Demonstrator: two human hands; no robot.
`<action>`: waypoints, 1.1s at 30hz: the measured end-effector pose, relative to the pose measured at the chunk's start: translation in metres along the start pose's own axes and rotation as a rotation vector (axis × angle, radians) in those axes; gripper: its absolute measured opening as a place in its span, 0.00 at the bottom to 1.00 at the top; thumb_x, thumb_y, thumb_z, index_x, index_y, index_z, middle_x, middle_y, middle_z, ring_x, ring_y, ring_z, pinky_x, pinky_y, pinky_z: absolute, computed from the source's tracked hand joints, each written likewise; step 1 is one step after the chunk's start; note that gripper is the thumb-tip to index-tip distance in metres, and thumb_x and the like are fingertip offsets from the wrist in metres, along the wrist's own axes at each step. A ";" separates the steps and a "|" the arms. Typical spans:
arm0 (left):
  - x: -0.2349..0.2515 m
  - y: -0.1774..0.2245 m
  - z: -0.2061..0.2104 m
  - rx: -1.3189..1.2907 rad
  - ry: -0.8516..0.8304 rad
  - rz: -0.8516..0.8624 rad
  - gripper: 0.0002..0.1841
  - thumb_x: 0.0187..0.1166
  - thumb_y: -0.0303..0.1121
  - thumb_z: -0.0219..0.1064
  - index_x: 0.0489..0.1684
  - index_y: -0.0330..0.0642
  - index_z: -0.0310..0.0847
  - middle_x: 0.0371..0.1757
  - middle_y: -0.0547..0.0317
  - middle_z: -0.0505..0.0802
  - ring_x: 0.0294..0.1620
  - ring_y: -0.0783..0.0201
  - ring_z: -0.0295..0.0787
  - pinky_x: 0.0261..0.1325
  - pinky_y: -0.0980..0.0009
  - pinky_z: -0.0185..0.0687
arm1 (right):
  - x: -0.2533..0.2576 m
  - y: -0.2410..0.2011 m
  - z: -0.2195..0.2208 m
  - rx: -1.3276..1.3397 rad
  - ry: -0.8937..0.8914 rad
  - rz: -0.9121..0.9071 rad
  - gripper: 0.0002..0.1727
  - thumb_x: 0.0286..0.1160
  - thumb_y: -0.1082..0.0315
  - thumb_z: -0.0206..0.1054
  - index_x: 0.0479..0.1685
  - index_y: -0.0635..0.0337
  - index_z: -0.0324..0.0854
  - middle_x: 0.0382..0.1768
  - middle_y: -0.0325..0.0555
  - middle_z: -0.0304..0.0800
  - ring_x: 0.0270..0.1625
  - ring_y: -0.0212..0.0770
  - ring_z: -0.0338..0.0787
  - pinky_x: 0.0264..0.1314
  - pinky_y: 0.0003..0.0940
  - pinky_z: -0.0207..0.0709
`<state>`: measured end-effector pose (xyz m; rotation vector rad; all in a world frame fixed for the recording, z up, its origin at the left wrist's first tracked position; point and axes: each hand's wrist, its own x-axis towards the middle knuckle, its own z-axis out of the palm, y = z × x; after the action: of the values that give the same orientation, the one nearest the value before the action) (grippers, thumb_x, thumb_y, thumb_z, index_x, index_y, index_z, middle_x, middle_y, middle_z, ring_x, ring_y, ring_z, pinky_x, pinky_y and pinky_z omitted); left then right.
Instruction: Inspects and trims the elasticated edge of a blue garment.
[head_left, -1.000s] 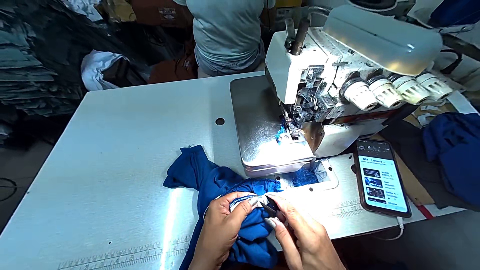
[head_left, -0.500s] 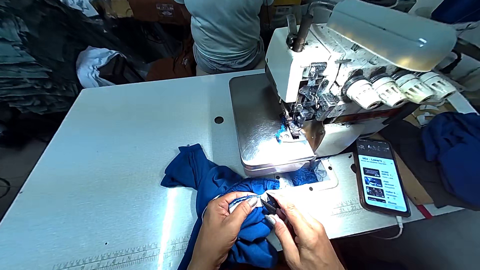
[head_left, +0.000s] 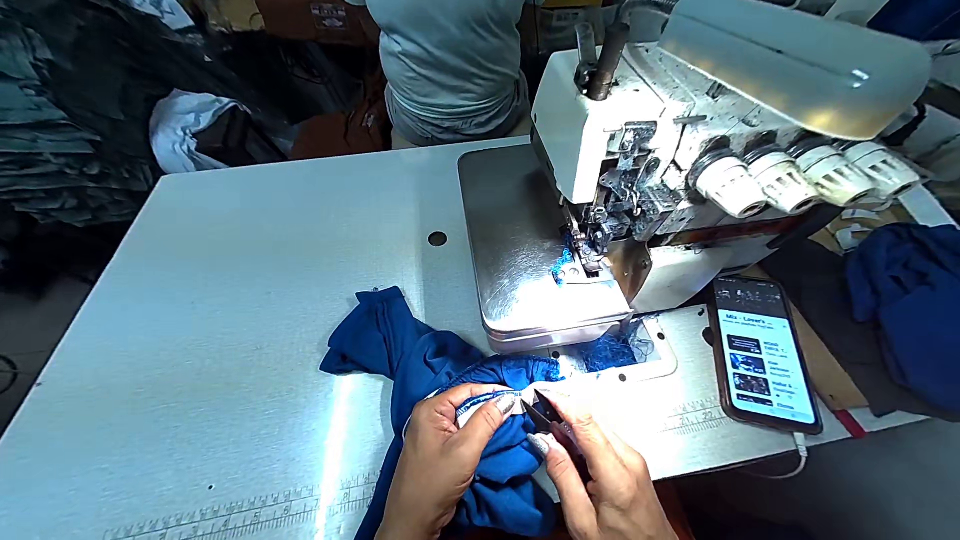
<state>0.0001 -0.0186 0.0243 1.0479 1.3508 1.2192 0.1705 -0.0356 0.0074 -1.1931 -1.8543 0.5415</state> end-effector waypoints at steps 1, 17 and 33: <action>0.000 0.000 0.000 -0.001 -0.001 0.002 0.06 0.71 0.29 0.73 0.37 0.39 0.95 0.34 0.59 0.97 0.37 0.73 0.94 0.45 0.78 0.89 | 0.000 0.000 0.000 -0.005 0.000 0.003 0.20 0.83 0.66 0.59 0.66 0.68 0.84 0.50 0.51 0.94 0.47 0.31 0.92 0.52 0.21 0.84; 0.000 -0.003 -0.001 0.022 0.002 0.028 0.06 0.71 0.30 0.72 0.36 0.41 0.95 0.32 0.62 0.96 0.36 0.74 0.93 0.43 0.80 0.89 | 0.000 -0.005 0.010 0.109 0.118 0.033 0.19 0.81 0.69 0.63 0.62 0.76 0.82 0.50 0.55 0.93 0.52 0.27 0.91 0.61 0.16 0.81; 0.000 -0.003 0.001 0.004 0.036 0.032 0.05 0.70 0.31 0.74 0.35 0.41 0.95 0.31 0.61 0.96 0.35 0.74 0.93 0.41 0.79 0.89 | 0.003 -0.003 0.001 -0.052 0.015 0.003 0.20 0.81 0.65 0.61 0.64 0.67 0.86 0.41 0.48 0.94 0.37 0.30 0.89 0.43 0.20 0.82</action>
<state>0.0012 -0.0191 0.0217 1.0586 1.3689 1.2654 0.1672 -0.0342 0.0099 -1.2318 -1.8645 0.4874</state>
